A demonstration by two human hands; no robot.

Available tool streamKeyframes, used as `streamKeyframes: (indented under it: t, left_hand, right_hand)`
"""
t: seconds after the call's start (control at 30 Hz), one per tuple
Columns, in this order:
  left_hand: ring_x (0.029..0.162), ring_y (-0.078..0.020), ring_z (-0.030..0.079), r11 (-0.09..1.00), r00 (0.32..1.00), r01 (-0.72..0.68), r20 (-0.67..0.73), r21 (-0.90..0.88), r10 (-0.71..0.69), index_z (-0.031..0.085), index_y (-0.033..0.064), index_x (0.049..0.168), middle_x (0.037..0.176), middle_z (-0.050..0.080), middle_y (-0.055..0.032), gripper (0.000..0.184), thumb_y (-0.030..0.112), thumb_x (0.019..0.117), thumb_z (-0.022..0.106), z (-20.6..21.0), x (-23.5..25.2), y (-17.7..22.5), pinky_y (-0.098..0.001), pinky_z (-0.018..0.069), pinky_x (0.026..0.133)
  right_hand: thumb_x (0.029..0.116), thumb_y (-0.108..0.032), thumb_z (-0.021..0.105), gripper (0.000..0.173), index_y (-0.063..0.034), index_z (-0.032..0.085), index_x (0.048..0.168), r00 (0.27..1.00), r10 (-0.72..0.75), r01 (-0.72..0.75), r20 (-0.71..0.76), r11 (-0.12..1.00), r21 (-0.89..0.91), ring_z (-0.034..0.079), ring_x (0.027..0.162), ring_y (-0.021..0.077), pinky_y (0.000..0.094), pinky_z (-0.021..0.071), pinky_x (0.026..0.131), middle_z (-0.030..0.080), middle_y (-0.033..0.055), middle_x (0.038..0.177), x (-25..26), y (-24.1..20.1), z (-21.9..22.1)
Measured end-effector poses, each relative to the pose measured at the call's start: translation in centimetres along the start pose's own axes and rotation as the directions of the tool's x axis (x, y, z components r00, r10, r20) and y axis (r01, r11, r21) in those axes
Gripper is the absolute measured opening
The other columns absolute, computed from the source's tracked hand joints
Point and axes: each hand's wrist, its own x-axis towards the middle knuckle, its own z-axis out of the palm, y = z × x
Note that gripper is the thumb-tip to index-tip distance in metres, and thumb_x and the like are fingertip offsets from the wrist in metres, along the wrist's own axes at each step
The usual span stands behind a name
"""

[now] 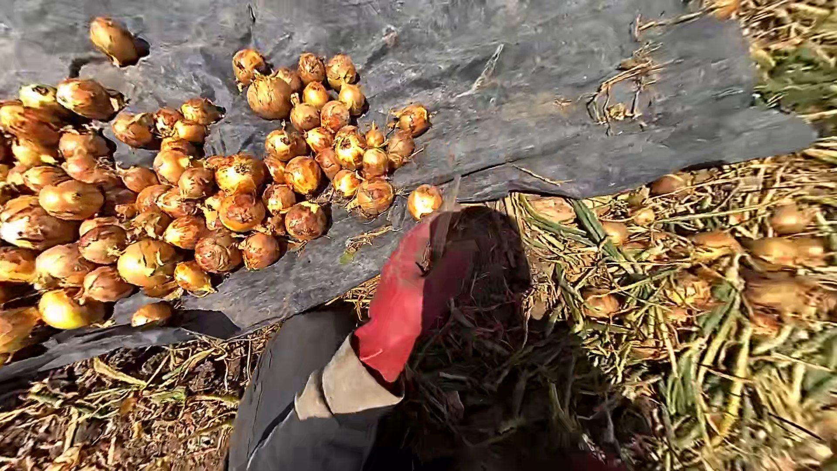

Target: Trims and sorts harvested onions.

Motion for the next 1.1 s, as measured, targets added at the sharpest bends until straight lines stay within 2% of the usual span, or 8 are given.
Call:
streamKeyframes:
  t: [0.13,0.2,0.3,0.4,0.5,0.63,0.83,1.1]
  left_hand:
    - [0.064,-0.0199,0.065,0.921,0.923,0.385,-0.018,0.059,-0.385,0.046,0.0275,0.148,0.099,0.07,-0.0082,0.056,0.043,0.0981,0.066,2.1,3.3,-5.6,-0.0359,0.0564,0.055]
    - [0.061,-0.0209,0.064,0.925,0.924,0.377,-0.077,0.044,-0.374,0.044,0.025,0.151,0.096,0.069,-0.0109,0.059,0.036,0.0983,0.068,3.9,4.3,-8.3,-0.0372,0.0563,0.053]
    - [0.068,-0.0215,0.068,0.948,0.93,0.31,-0.23,0.071,-0.286,0.044,0.0179,0.152,0.098,0.071,-0.0115,0.058,0.032,0.0999,0.065,6.3,5.9,-12.5,-0.0418,0.0607,0.062]
    - [0.078,-0.0204,0.073,0.883,0.931,0.31,-0.3,0.353,-0.207,0.05,0.008,0.146,0.1,0.073,-0.0096,0.057,0.042,0.1009,0.059,7.1,5.9,-14.9,-0.0448,0.0632,0.072]
    - [0.108,-0.0285,0.069,0.705,0.974,0.184,-0.226,0.685,-0.034,0.059,0.0013,0.137,0.116,0.071,-0.0164,0.063,0.048,0.0954,0.06,8.3,5.5,-15.6,-0.0525,0.0544,0.096]
    - [0.119,-0.0333,0.066,0.599,0.97,0.162,-0.237,0.784,0.047,0.05,-0.0013,0.147,0.133,0.064,-0.0207,0.075,0.051,0.0936,0.06,9.7,5.6,-16.9,-0.0534,0.0529,0.1]
    - [0.121,-0.0346,0.065,0.497,0.963,0.216,-0.268,0.84,0.034,0.048,-0.0003,0.149,0.137,0.062,-0.0208,0.077,0.053,0.0939,0.054,10.4,5.8,-17.2,-0.0544,0.0523,0.1]
    - [0.113,-0.0371,0.069,0.431,0.947,0.299,-0.32,0.851,-0.025,0.053,0.0013,0.146,0.126,0.069,-0.0202,0.076,0.056,0.0937,0.051,10.7,6.1,-16.9,-0.0573,0.0547,0.093]
  right_hand:
    - [0.0942,-0.049,0.069,0.051,-0.0207,0.066,0.136,0.943,-0.026,0.057,-0.331,0.995,0.082,0.068,0.114,0.0336,0.0619,0.0519,0.1,0.072,0.0134,0.123,1.4,2.5,-6.1]
    - [0.0969,-0.05,0.064,0.05,-0.0226,0.065,0.138,0.807,-0.024,0.068,-0.59,0.996,0.051,0.067,0.119,0.027,0.0564,0.0516,0.104,0.071,0.0079,0.126,3.1,2.9,-11.4]
    - [0.0963,-0.037,0.068,0.046,-0.0139,0.064,0.135,0.657,-0.111,0.037,-0.745,0.993,-0.115,0.069,0.108,0.0357,0.0613,0.0539,0.093,0.072,0.015,0.116,7.0,3.5,-19.6]
    - [0.0916,-0.03,0.073,0.051,-0.0087,0.062,0.136,0.618,-0.079,-0.087,-0.782,0.982,-0.168,0.061,0.122,0.0424,0.0646,0.0507,0.099,0.064,0.0198,0.133,12.9,5.2,-26.8]
    - [0.0887,-0.038,0.074,0.05,-0.0094,0.066,0.129,0.433,-0.135,-0.129,-0.891,0.969,-0.209,0.062,0.117,0.0437,0.0661,0.0486,0.097,0.066,0.0203,0.126,16.9,7.4,-30.8]
    - [0.0855,-0.057,0.072,0.061,-0.0169,0.067,0.131,0.376,-0.175,-0.079,-0.91,0.972,-0.22,0.055,0.13,0.0394,0.0681,0.0361,0.111,0.066,0.0149,0.133,19.4,10.3,-32.4]
    - [0.0932,-0.048,0.067,0.059,-0.0033,0.064,0.13,0.387,-0.198,-0.067,-0.901,0.968,-0.242,0.063,0.119,0.0416,0.0654,0.0424,0.105,0.07,0.0216,0.12,19.6,10.9,-33.1]
    - [0.0934,-0.037,0.069,0.049,-0.0177,0.065,0.138,0.243,-0.157,-0.075,-0.957,0.981,-0.18,0.066,0.118,0.0362,0.0629,0.0498,0.099,0.071,0.0122,0.124,14.0,13.1,-24.9]
